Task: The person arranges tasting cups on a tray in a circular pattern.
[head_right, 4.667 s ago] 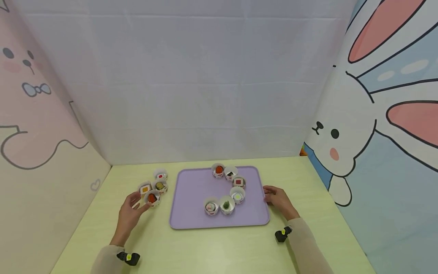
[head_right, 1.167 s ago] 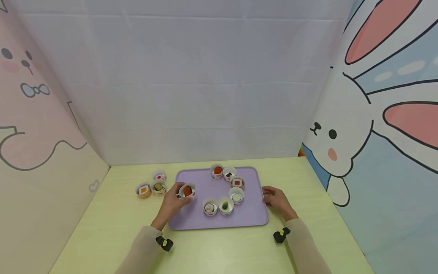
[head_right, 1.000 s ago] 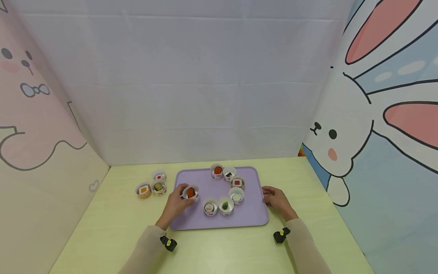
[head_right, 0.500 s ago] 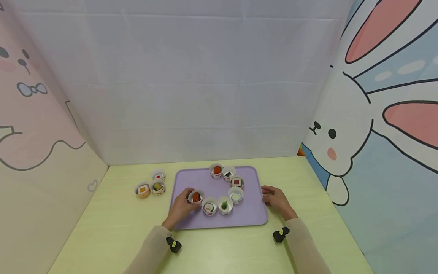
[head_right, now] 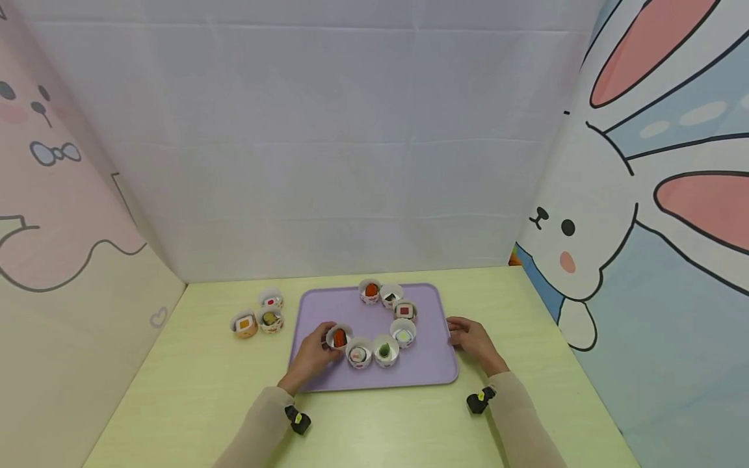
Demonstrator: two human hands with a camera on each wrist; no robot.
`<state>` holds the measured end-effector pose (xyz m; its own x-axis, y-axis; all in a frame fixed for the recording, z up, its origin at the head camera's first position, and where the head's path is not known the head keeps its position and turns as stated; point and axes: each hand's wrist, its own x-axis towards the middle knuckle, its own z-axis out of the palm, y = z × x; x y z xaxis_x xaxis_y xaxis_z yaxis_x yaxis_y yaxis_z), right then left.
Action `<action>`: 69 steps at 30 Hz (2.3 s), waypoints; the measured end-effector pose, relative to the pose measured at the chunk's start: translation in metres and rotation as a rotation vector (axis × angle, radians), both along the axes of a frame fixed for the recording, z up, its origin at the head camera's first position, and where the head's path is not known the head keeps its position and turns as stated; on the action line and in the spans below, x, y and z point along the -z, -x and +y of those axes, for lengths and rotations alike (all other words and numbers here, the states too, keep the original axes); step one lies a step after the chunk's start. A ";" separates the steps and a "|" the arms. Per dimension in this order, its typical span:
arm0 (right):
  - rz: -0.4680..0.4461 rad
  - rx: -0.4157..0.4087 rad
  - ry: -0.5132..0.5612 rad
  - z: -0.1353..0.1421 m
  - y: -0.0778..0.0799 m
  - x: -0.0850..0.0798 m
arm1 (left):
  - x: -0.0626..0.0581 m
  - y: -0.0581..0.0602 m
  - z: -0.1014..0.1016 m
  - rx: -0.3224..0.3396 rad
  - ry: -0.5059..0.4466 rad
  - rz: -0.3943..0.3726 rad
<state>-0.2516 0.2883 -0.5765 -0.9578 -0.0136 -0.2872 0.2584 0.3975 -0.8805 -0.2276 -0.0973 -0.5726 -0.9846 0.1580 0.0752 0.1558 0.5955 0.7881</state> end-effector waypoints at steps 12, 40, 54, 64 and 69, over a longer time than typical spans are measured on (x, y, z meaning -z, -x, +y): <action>0.023 -0.006 0.000 0.001 0.001 0.001 | -0.003 -0.009 0.001 0.017 0.001 -0.037; 0.028 -0.005 -0.003 0.001 0.001 0.001 | 0.001 -0.027 -0.007 0.017 -0.063 -0.027; 0.041 -0.005 0.009 0.002 0.002 0.001 | -0.013 -0.030 -0.024 -0.008 -0.148 -0.014; 0.019 0.010 -0.018 0.000 -0.001 0.001 | -0.032 -0.028 -0.046 -0.079 -0.254 -0.001; 0.006 0.010 -0.030 -0.001 -0.002 -0.001 | -0.043 -0.028 -0.060 -0.113 -0.285 0.016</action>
